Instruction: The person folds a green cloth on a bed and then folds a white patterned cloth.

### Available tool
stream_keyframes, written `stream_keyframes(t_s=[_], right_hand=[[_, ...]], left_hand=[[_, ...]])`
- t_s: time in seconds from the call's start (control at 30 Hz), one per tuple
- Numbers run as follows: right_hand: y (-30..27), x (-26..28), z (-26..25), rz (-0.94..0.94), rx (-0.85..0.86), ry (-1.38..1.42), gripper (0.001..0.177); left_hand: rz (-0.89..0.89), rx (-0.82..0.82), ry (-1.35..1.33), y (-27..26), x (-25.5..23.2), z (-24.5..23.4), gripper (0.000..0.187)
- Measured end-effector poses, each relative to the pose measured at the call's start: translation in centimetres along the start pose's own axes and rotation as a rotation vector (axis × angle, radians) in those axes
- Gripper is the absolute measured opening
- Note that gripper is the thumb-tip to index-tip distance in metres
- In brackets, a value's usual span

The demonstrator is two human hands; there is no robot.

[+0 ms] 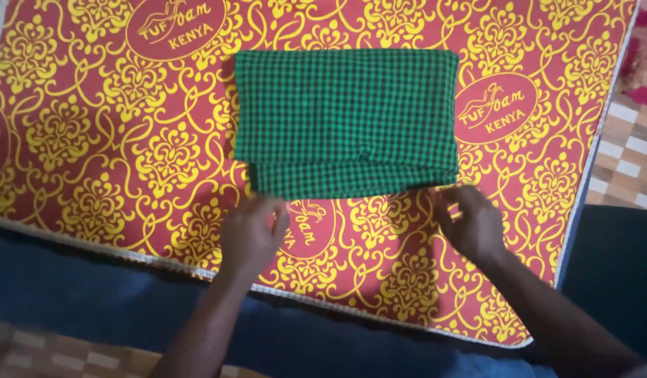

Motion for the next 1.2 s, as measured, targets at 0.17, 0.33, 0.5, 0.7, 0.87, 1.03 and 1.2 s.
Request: stream_keyframes(t_s=[0.17,0.33,0.5,0.7,0.87,1.03,1.2], right_hand=[[6.9,4.5,-2.1,-0.413,-0.238,-0.032,0.043],[9.5,4.9,-3.5,-0.698,-0.219,-0.118,0.039],[7.7,1.4,-5.9,-0.582,-0.41,-0.092,0.03],[3.7,-0.7,-2.7,-0.669,-0.128,-0.138,0.038],[2.7,-0.7,-0.5,-0.601,-0.106,-0.193,0.026],[3.8,3.3,-2.6,-0.537,-0.115,-0.088,0.018],[8.8,8.2,-0.3,-0.439,-0.221,-0.038,0.049]], left_hand=[[0.328,-0.535,0.147,5.2,-2.1,-2.2,0.065],[0.326,-0.56,0.17,9.5,-2.3,-3.3,0.038],[0.552,-0.555,0.175,5.7,-2.2,-3.8,0.027],[0.594,-0.343,0.274,1.1,0.5,0.5,0.04],[0.58,-0.367,0.231,0.3,1.8,3.7,0.043],[0.498,-0.414,0.389,1.8,2.0,3.8,0.044],[0.487,-0.468,0.347,0.4,-1.3,4.9,0.054]])
Point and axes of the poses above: each hand's wrist, its own y-axis towards the middle knuckle, its own z-axis out of the palm, x = y × z, the point moved 1 cm from there along y, towards the middle knuckle, and after that the axes turned 8 degrees about -y, right-handed, at the moved point
